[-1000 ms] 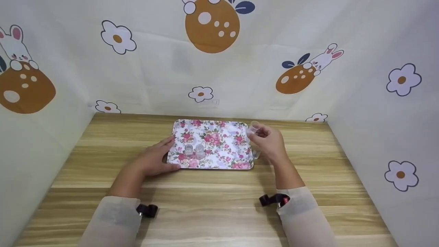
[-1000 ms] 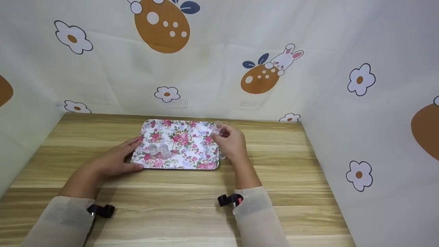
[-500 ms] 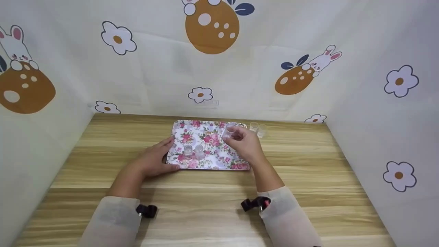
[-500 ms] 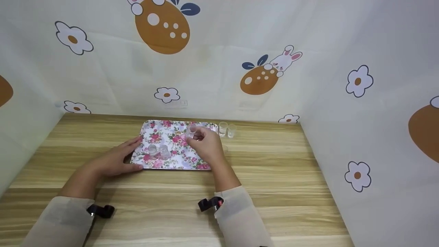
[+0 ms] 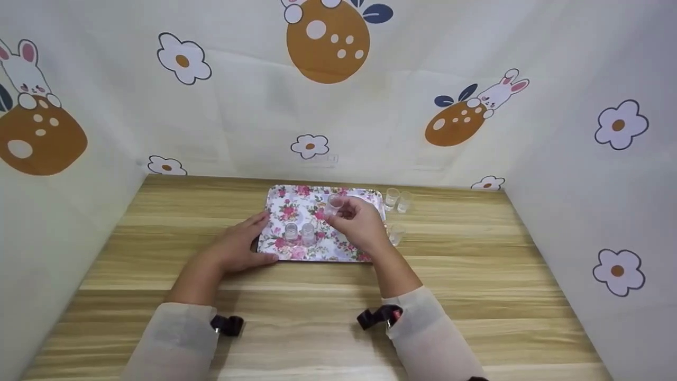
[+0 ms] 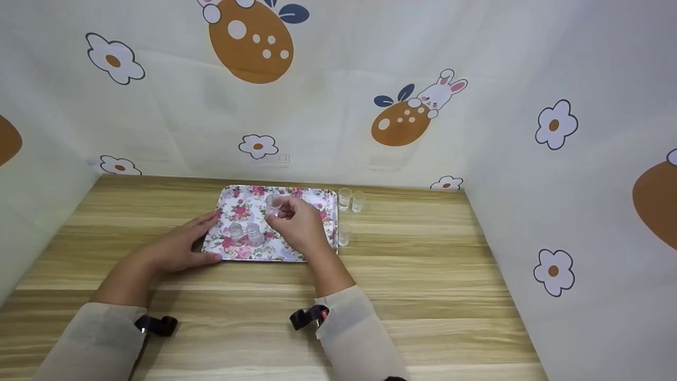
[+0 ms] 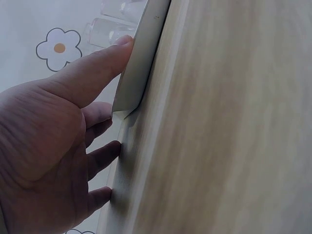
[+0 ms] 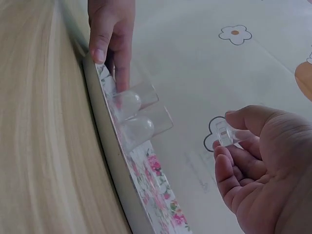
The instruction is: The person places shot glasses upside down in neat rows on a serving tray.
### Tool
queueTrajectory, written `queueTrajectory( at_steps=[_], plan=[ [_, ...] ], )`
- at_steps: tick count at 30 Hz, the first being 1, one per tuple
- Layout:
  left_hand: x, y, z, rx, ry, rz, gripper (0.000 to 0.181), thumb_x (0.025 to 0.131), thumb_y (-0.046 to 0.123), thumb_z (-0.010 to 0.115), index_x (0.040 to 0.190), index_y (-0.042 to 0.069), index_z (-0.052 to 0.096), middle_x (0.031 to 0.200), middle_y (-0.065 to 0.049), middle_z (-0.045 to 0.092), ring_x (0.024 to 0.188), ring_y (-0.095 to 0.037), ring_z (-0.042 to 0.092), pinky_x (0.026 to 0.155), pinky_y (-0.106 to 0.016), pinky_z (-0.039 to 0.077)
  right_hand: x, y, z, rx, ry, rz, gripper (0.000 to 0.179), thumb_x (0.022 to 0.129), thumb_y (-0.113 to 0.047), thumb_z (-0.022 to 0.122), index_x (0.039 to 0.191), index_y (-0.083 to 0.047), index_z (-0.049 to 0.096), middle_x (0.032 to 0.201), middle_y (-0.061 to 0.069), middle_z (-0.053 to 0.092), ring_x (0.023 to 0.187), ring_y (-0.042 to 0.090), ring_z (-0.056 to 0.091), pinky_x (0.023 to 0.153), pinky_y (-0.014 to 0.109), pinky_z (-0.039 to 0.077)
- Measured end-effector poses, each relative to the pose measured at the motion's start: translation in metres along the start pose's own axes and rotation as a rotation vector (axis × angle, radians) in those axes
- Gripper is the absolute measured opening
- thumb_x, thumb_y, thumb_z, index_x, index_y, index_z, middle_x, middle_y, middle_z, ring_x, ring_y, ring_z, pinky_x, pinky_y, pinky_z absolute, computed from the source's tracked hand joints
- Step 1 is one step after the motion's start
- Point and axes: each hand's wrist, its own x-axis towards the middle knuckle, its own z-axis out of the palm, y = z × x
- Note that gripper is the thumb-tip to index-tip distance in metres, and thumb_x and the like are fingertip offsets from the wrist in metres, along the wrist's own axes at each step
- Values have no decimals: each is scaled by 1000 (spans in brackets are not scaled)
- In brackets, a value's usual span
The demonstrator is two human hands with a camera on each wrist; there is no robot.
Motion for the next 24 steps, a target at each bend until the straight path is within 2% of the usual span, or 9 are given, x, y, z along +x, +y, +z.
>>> queueTrajectory(
  at_steps=[4,10,16,19,24],
  plan=[
    [1,0,0,-3,-3,-8,108,91,61,77,173,18,21,183,-2,11,166,-48,15,133,-71,17,0,1,0,18,-3,-2,29,90,-22,85,117,-16,77,103,3,77,95,17,69,82,27,59],
    [2,0,1,1,-8,-9,108,92,62,77,173,17,21,183,-2,11,166,-47,16,133,-71,18,2,5,-2,14,7,-24,36,92,-25,85,125,-15,78,111,4,77,101,15,69,88,25,60],
    [1,-1,0,2,4,10,107,92,61,77,172,15,22,183,-3,12,165,-49,17,131,-73,17,2,8,-4,-15,24,-43,37,92,-30,86,125,-13,80,102,2,72,92,15,63,80,26,56],
    [0,-1,0,0,4,13,107,92,61,77,172,14,22,183,-3,11,165,-50,17,131,-74,16,2,9,-4,-35,31,-62,35,92,-33,86,123,-15,81,100,1,69,92,16,62,82,29,56],
    [0,-1,0,1,0,7,108,92,62,77,172,15,21,183,-3,11,165,-49,15,131,-74,15,4,13,-4,-21,20,-81,36,91,-24,87,125,-15,80,114,3,73,102,16,67,90,30,60]
  ],
)
